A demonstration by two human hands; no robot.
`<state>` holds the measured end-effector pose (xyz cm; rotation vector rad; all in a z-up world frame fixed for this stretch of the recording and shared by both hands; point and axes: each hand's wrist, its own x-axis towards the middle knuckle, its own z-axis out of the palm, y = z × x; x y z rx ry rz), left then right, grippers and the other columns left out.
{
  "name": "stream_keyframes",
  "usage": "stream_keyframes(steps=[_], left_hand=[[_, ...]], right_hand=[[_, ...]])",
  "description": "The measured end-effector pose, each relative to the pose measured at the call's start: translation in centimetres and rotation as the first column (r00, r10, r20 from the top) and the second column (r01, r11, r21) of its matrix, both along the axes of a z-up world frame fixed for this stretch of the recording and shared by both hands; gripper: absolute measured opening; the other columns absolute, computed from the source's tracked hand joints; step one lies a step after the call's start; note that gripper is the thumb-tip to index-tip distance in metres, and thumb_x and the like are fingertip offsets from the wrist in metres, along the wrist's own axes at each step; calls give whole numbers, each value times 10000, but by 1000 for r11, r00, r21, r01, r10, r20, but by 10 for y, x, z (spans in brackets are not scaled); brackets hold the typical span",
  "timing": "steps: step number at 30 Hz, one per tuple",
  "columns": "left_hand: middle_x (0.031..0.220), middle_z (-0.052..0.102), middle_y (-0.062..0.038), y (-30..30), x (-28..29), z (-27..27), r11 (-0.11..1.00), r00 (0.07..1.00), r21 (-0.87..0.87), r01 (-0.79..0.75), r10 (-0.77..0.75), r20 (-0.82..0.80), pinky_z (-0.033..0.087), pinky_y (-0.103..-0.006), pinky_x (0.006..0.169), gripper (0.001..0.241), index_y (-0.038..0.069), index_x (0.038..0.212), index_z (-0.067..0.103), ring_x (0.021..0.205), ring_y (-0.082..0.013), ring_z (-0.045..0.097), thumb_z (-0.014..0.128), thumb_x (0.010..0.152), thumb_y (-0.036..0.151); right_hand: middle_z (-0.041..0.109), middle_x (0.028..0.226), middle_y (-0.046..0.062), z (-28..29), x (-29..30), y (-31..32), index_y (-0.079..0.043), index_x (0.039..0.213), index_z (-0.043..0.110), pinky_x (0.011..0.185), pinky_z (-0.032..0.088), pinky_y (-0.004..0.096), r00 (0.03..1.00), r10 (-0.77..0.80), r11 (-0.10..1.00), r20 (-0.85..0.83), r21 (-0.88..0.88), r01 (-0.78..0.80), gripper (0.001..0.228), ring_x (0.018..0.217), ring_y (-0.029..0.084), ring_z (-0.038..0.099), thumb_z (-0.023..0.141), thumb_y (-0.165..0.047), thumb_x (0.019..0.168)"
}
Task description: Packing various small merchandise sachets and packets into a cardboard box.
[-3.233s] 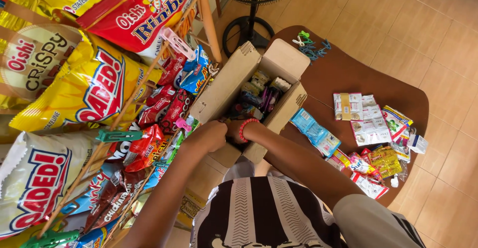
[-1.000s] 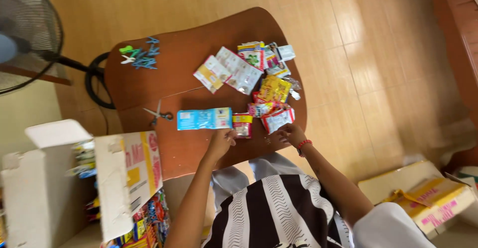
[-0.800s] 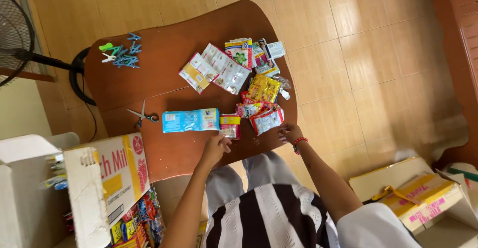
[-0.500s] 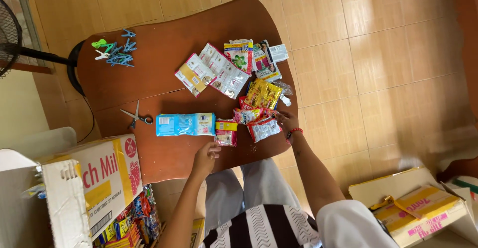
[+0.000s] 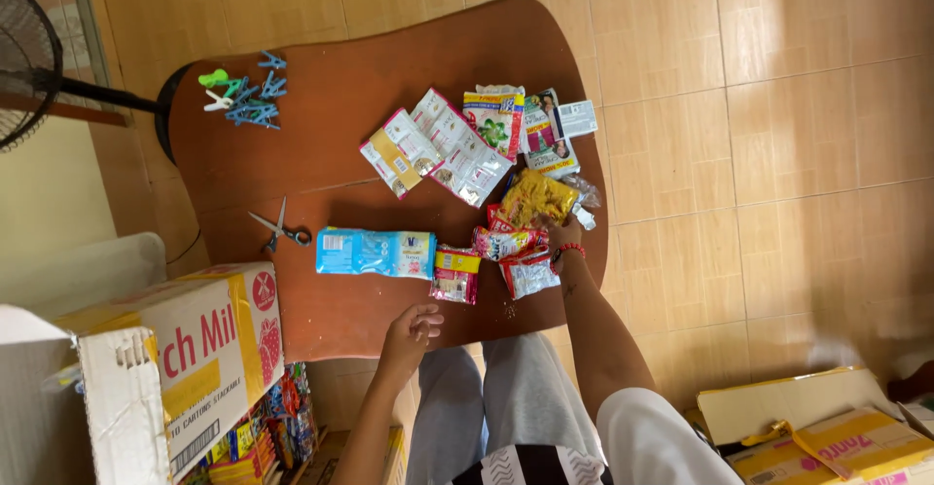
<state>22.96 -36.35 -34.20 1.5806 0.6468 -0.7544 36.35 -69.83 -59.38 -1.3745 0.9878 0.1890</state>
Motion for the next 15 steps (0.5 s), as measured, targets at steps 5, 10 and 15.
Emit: stream_keyframes(steps=[5,10,15], left_hand=[[1144,745,-116,6,-14,-28,999,999,-46,-27,28,38,502,-252,696,359,30,1274,624,919,-161,710,458,963,-34],[1155,749,-122,-1,-5,-11,999,998,-22,-39,40,48,519,-266,722,332,32,1271,625,938,-166,721,463,986,-14],[1309,706,-132,-4,17,18,999,959,-51,-4,18,283,463,-307,1062,343,16,1350,607,1241,-202,634,585,1040,163]], right_hand=[[755,969,85,3,-2,20,-12,1096,709,713,533,324,968,245,949,62,-220,-226,292,809,151,664,818,-186,889],[778,972,101,114,1,62,-60,1044,767,789,522,378,836,501,760,222,-574,-303,230,873,224,634,807,-199,865],[727,1069,177,220,-26,80,-14,1240,627,812,551,380,683,615,759,395,-533,-374,257,949,318,692,682,-119,1012]])
